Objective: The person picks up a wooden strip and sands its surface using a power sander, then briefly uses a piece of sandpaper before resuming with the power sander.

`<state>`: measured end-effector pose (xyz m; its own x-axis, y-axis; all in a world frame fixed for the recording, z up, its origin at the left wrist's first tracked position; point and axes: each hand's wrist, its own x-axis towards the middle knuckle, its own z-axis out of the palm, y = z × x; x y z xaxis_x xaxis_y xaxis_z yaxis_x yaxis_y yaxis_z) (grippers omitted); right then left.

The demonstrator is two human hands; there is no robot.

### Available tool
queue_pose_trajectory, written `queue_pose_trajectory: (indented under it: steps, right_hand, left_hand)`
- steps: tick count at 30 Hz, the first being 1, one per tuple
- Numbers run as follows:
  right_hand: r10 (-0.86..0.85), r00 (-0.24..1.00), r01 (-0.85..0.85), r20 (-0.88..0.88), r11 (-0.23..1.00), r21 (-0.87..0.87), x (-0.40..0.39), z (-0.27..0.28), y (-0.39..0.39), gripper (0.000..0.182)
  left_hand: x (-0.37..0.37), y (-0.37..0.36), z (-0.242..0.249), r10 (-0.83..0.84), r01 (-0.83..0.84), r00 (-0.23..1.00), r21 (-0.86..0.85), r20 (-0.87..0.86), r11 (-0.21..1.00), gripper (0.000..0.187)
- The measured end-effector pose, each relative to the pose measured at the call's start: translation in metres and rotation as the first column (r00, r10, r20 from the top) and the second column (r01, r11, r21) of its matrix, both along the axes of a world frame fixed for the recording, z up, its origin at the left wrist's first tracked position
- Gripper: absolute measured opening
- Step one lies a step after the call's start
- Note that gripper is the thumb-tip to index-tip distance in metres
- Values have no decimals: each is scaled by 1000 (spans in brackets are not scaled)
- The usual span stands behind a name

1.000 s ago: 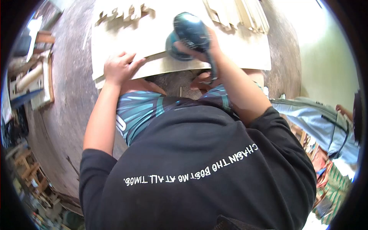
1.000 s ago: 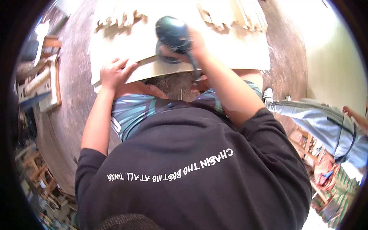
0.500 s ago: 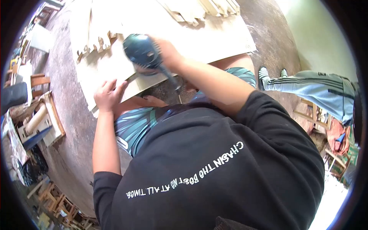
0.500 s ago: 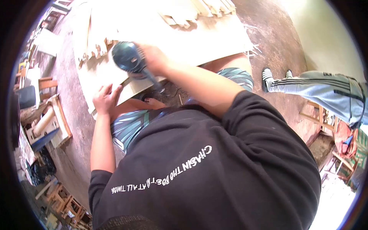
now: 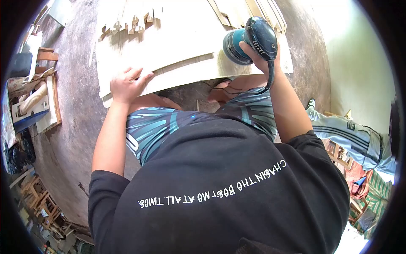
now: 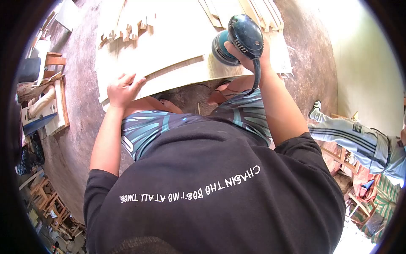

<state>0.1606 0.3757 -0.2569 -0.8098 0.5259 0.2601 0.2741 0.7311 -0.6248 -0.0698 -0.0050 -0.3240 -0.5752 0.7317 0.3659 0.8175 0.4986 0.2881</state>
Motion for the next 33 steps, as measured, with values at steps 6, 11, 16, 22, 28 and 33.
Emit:
queue_pose_trajectory:
  steps: [6, 11, 16, 22, 28, 33]
  right_hand:
    - [83, 995, -79, 55, 995, -60, -18, -9, -6, 66]
    - [191, 976, -182, 107, 979, -87, -27, -35, 2, 68]
    - [231, 973, -225, 16, 960, -164, -30, -48, 5, 64]
    - [280, 960, -268, 19, 936, -228, -39, -52, 5, 61]
    - [281, 958, -288, -63, 942, -174, -47, -61, -4, 71]
    - [319, 947, -317, 38, 946, -63, -55, -44, -18, 74]
  left_hand:
    - [0, 0, 4, -1, 1, 1000, 4, 9, 1000, 37]
    - [0, 1, 6, 7, -7, 999, 8, 39, 1000, 36]
    - [2, 3, 10, -2, 1, 997, 12, 72, 1000, 36]
    - [1, 2, 9, 2, -5, 997, 37, 80, 999, 37]
    - [-2, 1, 8, -1, 0, 997, 5, 81, 1000, 37]
    - [-1, 1, 8, 3, -2, 998, -13, 57, 1000, 39]
